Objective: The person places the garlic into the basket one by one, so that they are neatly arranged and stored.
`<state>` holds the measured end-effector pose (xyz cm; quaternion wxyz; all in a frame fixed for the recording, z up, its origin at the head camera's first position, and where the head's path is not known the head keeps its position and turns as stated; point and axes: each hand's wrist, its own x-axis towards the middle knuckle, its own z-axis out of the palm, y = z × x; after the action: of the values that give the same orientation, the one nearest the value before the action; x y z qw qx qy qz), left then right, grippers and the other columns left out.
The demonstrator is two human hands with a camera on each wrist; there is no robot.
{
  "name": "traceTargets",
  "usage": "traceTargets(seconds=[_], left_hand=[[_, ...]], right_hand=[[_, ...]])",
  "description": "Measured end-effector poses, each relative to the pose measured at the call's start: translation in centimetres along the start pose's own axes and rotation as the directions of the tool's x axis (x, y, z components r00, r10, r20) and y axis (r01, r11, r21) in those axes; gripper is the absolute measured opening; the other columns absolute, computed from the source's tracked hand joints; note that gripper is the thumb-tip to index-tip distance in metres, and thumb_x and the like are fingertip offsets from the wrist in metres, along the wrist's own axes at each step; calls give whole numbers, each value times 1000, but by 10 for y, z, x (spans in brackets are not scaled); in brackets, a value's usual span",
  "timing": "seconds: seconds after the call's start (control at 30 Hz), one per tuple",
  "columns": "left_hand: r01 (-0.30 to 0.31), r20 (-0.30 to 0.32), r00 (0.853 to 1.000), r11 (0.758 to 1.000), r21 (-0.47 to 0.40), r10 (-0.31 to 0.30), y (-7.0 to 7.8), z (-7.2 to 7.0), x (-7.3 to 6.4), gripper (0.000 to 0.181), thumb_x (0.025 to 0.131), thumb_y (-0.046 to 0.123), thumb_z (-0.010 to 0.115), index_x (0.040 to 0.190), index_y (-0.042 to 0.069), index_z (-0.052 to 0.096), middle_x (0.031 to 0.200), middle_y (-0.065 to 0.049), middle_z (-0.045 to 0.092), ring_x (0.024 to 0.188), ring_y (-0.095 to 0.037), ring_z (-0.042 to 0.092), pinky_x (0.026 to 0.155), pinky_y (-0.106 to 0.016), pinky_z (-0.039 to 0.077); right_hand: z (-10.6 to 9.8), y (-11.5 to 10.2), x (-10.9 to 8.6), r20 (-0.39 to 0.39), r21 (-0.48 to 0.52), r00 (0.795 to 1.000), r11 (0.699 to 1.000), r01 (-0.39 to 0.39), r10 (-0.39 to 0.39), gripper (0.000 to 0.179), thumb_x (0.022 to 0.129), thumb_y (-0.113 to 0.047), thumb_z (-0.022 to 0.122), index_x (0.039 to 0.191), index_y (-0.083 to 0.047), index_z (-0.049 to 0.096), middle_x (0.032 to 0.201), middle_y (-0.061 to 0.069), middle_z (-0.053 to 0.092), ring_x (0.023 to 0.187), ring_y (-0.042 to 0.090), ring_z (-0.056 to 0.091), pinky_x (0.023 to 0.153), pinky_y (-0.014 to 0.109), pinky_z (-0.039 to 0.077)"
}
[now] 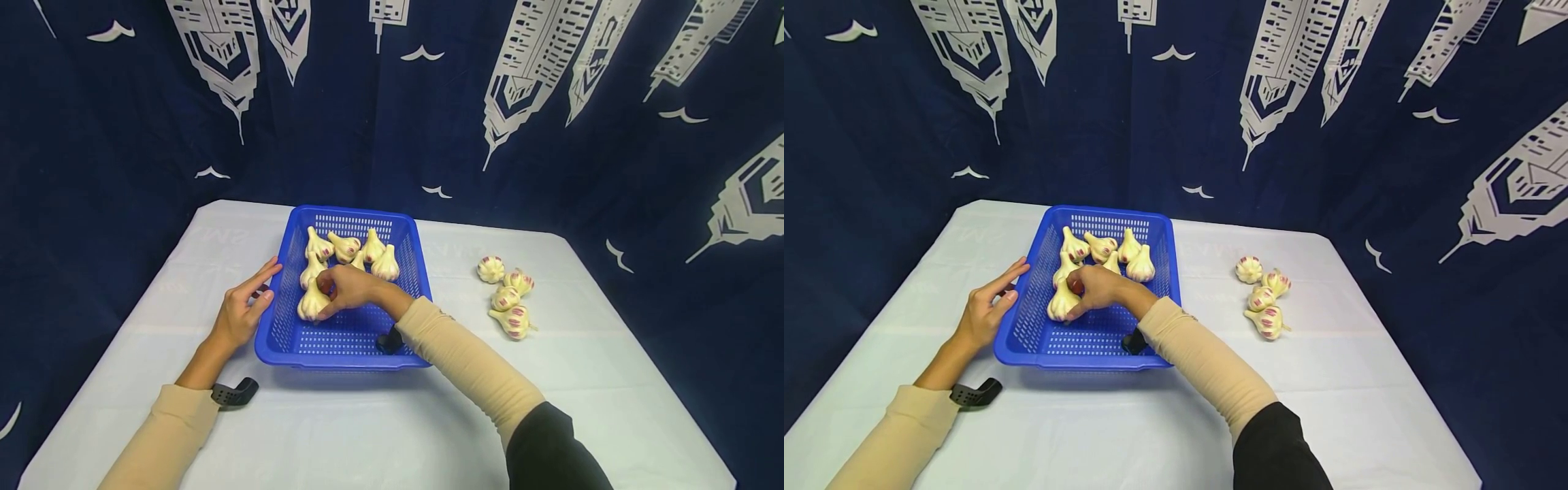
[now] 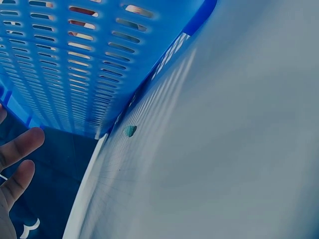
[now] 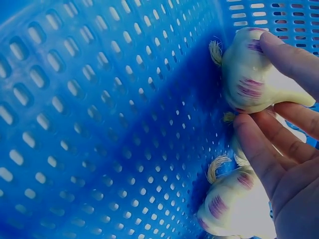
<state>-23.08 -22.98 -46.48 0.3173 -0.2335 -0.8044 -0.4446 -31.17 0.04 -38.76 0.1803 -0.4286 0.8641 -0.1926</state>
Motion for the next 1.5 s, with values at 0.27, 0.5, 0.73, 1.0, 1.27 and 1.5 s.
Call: traceTargets(seconds=[0.27,0.5,0.73,1.0,1.27,1.5], left_hand=[[-26,-15,1000,1000,2,26,0,0,-1,47,88,8,53,134,0,60,143,-13,53,87,-22,63,73,-14,44],[-50,-34,998,999,14,50,-1,0,0,48,88,8,52,134,0,60,143,-12,54,88,-18,60,74,-16,43],[-75,-44,996,997,22,76,1,0,-1,47,88,6,51,133,-1,60,141,-12,55,90,-19,61,74,-16,43],[-71,-22,997,997,30,72,3,0,-1,46,89,5,51,134,-1,60,142,-11,55,96,-27,63,75,-16,43],[-69,-20,997,997,24,70,3,0,0,46,88,4,52,133,-1,60,141,-12,55,102,-31,64,74,-17,44],[-76,-20,997,997,27,76,1,0,-1,46,88,6,52,133,-2,61,141,-12,55,101,-29,64,75,-16,44]], right_hand=[[-1,-1,1,-2,1,1000,1000,28,-28,38,80,-20,83,109,-3,68,107,9,72,92,15,67,79,16,49],[-5,-3,1,-36,11,999,1000,29,-29,46,78,-22,84,115,-1,67,107,11,71,91,17,67,78,18,50],[-9,-5,-1,-50,37,999,999,-17,19,58,80,-23,83,128,2,62,114,14,70,89,14,68,78,20,51],[-11,-6,-4,-150,26,988,999,-28,31,59,79,-21,83,129,3,61,113,14,70,85,14,67,76,18,50],[-11,-6,-6,-183,65,983,998,-25,36,59,78,-16,83,128,4,60,112,15,67,84,15,68,73,18,50],[-13,-6,-6,-209,35,976,998,-55,61,62,78,-21,84,132,-1,60,118,15,66,81,11,67,75,20,50]])
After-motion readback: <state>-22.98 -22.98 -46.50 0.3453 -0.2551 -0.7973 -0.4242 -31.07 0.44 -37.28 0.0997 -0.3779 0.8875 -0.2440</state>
